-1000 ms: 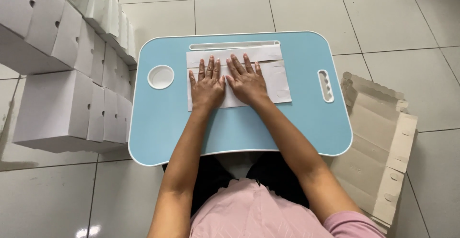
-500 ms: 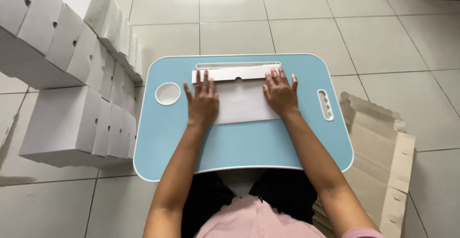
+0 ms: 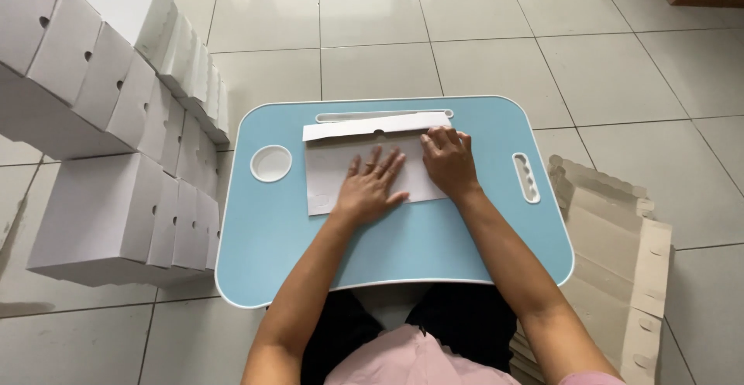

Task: The person is folding a flat cardboard cutout into a box, tucking in the flaps to secure the structure.

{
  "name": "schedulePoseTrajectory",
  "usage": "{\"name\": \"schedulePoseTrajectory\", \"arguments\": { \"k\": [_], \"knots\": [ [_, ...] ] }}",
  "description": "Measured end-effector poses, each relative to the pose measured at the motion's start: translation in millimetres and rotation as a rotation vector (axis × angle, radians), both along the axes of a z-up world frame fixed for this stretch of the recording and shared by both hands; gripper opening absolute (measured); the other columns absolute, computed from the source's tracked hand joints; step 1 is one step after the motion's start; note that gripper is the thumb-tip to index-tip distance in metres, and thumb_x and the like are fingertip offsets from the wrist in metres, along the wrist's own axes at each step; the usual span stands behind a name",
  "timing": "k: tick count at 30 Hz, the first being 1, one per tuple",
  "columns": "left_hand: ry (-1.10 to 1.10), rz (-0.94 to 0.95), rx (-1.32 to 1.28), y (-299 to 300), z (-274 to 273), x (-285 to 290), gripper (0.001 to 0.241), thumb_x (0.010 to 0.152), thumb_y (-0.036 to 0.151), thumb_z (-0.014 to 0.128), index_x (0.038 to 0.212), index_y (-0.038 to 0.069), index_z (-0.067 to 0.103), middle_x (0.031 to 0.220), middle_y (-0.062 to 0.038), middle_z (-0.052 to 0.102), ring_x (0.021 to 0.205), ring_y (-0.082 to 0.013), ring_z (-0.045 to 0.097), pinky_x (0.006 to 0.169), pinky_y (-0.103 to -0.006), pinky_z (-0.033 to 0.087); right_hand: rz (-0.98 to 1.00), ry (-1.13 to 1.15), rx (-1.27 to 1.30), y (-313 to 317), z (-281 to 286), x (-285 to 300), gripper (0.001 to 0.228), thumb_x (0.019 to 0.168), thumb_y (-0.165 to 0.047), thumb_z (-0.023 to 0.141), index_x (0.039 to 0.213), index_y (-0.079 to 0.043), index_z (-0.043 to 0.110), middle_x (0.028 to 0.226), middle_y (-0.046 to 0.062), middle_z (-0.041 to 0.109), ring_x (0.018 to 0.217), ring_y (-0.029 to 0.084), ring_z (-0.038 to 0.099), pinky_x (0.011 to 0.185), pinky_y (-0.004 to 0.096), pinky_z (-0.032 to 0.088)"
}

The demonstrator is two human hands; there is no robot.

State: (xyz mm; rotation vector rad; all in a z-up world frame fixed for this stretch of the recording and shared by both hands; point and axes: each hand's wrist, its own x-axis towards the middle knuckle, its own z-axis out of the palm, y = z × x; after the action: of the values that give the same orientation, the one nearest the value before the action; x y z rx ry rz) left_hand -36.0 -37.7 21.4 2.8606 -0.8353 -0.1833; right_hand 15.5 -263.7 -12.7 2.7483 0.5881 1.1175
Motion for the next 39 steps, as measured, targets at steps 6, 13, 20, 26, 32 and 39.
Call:
{"name": "schedulePoseTrajectory", "arguments": {
  "k": [6, 13, 20, 26, 32, 39],
  "knots": [
    [-0.023, 0.258, -0.062, 45.2, -9.1, 22.2, 0.085, 0.093, 0.072, 0.044, 0.163, 0.029, 0.023, 0.17, -0.002, 0.02, 0.157, -0.0296, 0.013, 0.123, -0.0628, 0.011, 0.075, 0.101, 0.065, 1.0, -1.0, -0.8, 0.033, 0.108, -0.043, 0.049, 0.125, -0.024, 0.069, 0.117, 0.0, 0.064, 0.12, 0.014, 0.059, 0.101, 0.037, 0.036],
    [-0.109, 0.331, -0.171, 59.6, -19.1, 25.6, 0.081, 0.096, 0.063, 0.05, 0.161, 0.018, 0.033, 0.163, -0.012, 0.038, 0.152, -0.0294, 0.03, 0.119, -0.0708, 0.009, 0.067, 0.342, 0.06, 1.2, 18.7, -12.4, 0.063, 0.106, -0.064, 0.033, 0.139, -0.019, 0.063, 0.124, 0.009, 0.064, 0.125, 0.02, 0.057, 0.109, 0.048, 0.029],
    [-0.287, 0.327, -0.125, 59.6, -41.5, 41.5, 0.078, 0.09, 0.053, 0.07, 0.156, 0.022, 0.043, 0.147, -0.011, 0.056, 0.141, -0.0276, 0.046, 0.117, -0.0718, 0.015, 0.052, 0.161, 0.03, 0.5, 25.5, -13.7, 0.041, 0.101, -0.057, 0.052, 0.118, -0.023, 0.067, 0.099, -0.002, 0.047, 0.103, 0.013, 0.054, 0.099, 0.041, 0.041],
    [-0.838, 0.318, -0.319, 65.6, 14.6, 4.1, 0.037, 0.083, 0.032, 0.085, 0.116, 0.024, 0.071, 0.099, 0.002, 0.07, 0.105, -0.0161, 0.063, 0.11, -0.0518, 0.035, 0.209, -0.302, 0.118, 2.4, 63.7, -46.9, 0.017, 0.094, -0.037, 0.075, 0.085, -0.028, 0.065, 0.082, -0.008, 0.046, 0.078, 0.008, 0.053, 0.094, 0.037, 0.039],
    [-0.996, 0.088, -0.409, 69.9, 44.8, -93.5, 0.009, 0.088, 0.014, 0.078, 0.088, 0.02, 0.071, 0.086, 0.003, 0.066, 0.094, -0.0184, 0.063, 0.107, -0.0515, 0.039, 0.253, -0.255, 0.187, -22.7, 63.1, -139.9, 0.007, 0.094, -0.025, 0.075, 0.096, -0.032, 0.076, 0.086, -0.005, 0.056, 0.082, 0.014, 0.058, 0.101, 0.044, 0.038],
    [-0.483, 0.118, -0.461, 64.5, -9.6, -168.2, 0.045, 0.082, 0.044, 0.078, 0.114, 0.014, 0.07, 0.128, -0.004, 0.062, 0.113, -0.0249, 0.057, 0.098, -0.0419, 0.045, 0.165, 0.332, 0.357, -13.7, 28.7, -231.4, 0.029, 0.089, -0.038, 0.071, 0.104, -0.015, 0.078, 0.109, 0.001, 0.068, 0.102, 0.019, 0.062, 0.099, 0.041, 0.04]
  ]
}}
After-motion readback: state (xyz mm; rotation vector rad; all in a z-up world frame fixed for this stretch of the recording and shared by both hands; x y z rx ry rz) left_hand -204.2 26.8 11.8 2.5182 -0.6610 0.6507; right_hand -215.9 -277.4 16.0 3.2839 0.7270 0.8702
